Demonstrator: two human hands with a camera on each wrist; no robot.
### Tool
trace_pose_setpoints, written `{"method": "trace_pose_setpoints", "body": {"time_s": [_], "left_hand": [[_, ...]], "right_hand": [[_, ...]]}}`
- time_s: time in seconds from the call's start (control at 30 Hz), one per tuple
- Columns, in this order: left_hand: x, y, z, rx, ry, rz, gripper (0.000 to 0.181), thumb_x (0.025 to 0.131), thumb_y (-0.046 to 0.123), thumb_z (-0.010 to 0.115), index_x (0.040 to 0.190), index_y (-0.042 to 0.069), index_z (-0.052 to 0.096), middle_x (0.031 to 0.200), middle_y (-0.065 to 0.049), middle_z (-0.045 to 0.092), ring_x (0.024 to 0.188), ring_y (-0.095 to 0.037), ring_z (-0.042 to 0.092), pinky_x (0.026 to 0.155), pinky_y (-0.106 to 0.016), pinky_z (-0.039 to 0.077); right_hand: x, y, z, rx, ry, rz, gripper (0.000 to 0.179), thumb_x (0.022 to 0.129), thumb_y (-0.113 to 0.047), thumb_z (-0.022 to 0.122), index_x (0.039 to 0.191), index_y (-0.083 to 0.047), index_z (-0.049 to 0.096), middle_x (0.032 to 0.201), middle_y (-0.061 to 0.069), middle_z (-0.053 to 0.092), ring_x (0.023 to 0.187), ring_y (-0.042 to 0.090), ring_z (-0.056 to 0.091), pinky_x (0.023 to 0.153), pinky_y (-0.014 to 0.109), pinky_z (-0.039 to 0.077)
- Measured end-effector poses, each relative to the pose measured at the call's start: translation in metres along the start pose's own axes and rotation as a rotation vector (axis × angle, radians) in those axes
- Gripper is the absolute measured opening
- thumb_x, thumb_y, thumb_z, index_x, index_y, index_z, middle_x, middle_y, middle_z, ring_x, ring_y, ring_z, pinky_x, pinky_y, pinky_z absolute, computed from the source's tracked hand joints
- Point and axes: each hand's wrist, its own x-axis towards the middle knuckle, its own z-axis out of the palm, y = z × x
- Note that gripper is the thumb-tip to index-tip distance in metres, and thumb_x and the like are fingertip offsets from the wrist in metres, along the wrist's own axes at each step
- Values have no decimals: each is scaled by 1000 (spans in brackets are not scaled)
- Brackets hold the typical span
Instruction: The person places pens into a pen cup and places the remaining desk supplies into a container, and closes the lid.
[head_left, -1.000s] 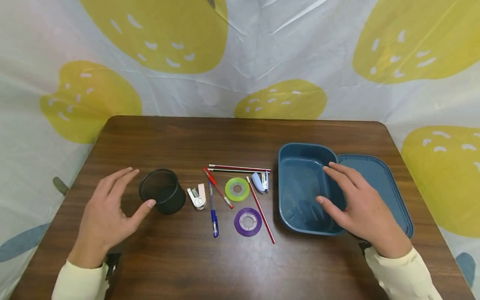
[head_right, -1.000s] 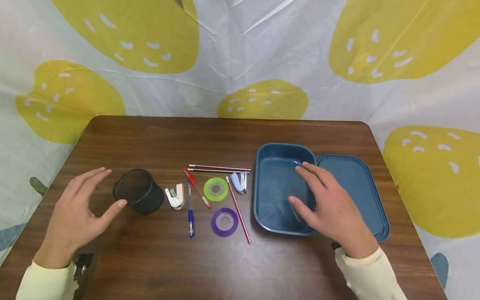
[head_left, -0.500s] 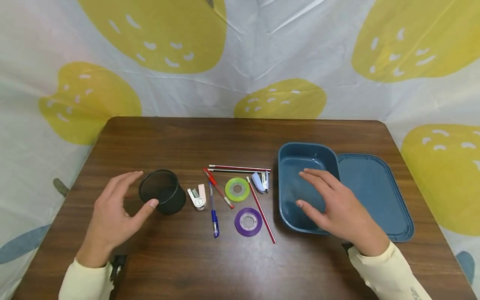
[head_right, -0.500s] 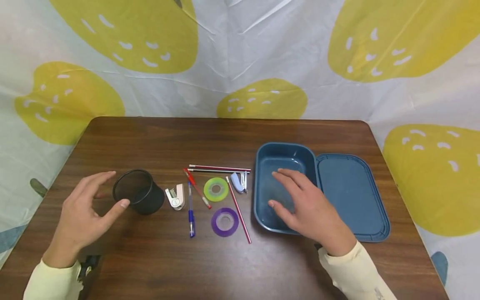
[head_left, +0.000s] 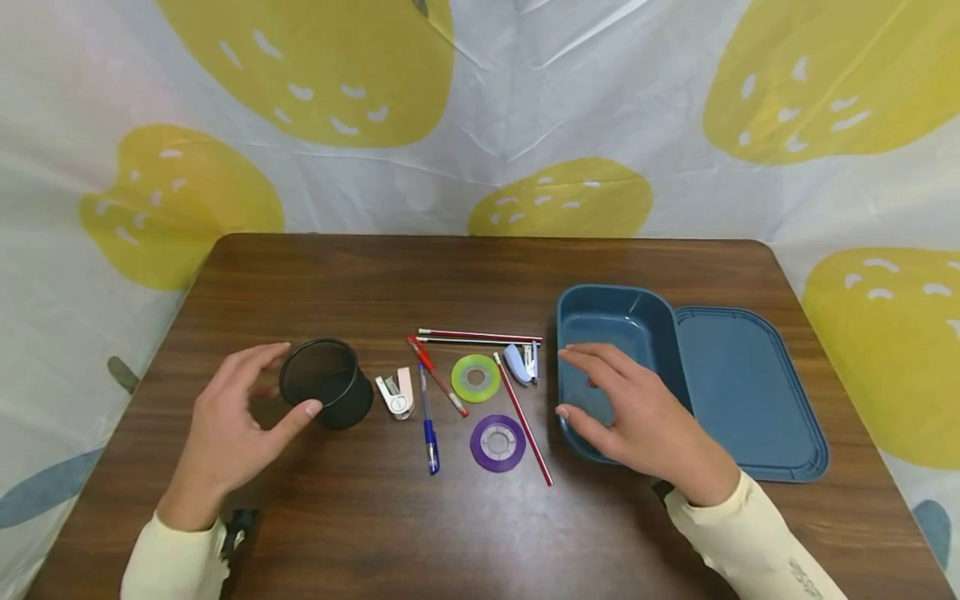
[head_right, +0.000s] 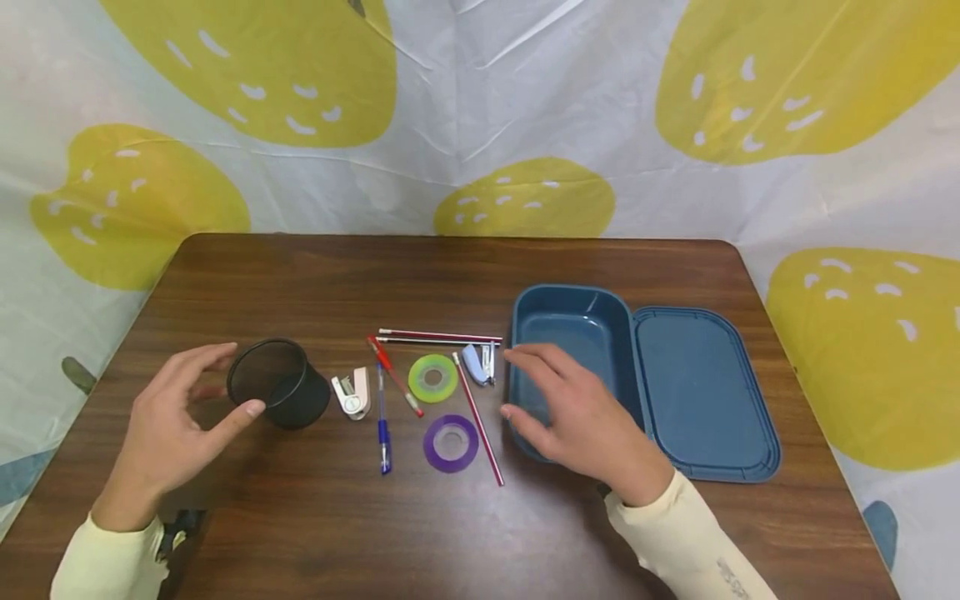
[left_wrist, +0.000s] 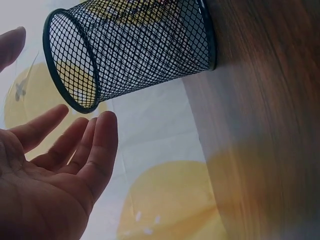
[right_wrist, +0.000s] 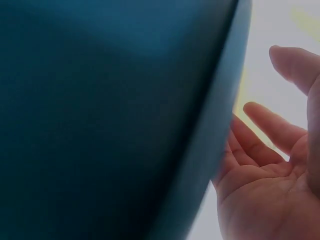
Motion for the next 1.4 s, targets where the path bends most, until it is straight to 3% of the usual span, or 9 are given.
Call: {"method": "trace_pose_setpoints", "body": {"time_s": [0.1,0.27,0.57,0.8,1.0,1.4], "left_hand": [[1,0,2,-27,-22,-10,77,73,15,97,142,7,64,135,-12,65,112,-14,58,85,1,44],[3,2,4,-32,-72,-30,80,75,19,97,145,7,62,137,-13,62,114,-18,59,85,2,43],[2,1,2,33,-98,-55,82,73,28,99,144,8,62,140,-14,61,117,-28,62,85,-7,43],[2,1,2,33,-99,-64,84,71,28,100,143,7,63,139,-15,61,108,-28,65,82,-7,44],[3,0,4,29,-117,-85,85,71,30,100,145,9,62,140,-14,61,110,-29,65,82,-6,43],[4,0,4,20,-115,-84,84,72,30,100,144,8,63,139,-15,61,113,-30,65,82,-3,42]], "right_hand": [[3,-4,6,38,-7,8,65,88,-25,87,144,-6,60,140,8,63,92,18,74,81,36,64],[7,-8,15,98,-39,33,63,88,-22,87,144,-5,60,136,9,65,90,18,76,78,36,65],[28,-21,24,154,-138,84,58,89,-23,87,139,-5,64,123,11,71,88,17,76,79,36,65],[44,-28,27,162,-246,162,58,89,-25,87,139,-6,65,123,11,73,98,20,78,81,36,66],[52,-28,36,175,-324,208,59,89,-24,87,139,-2,65,123,15,74,100,24,77,81,36,65],[58,-35,51,85,-333,212,56,87,-19,87,133,5,67,112,15,75,94,24,71,84,41,62]]}}
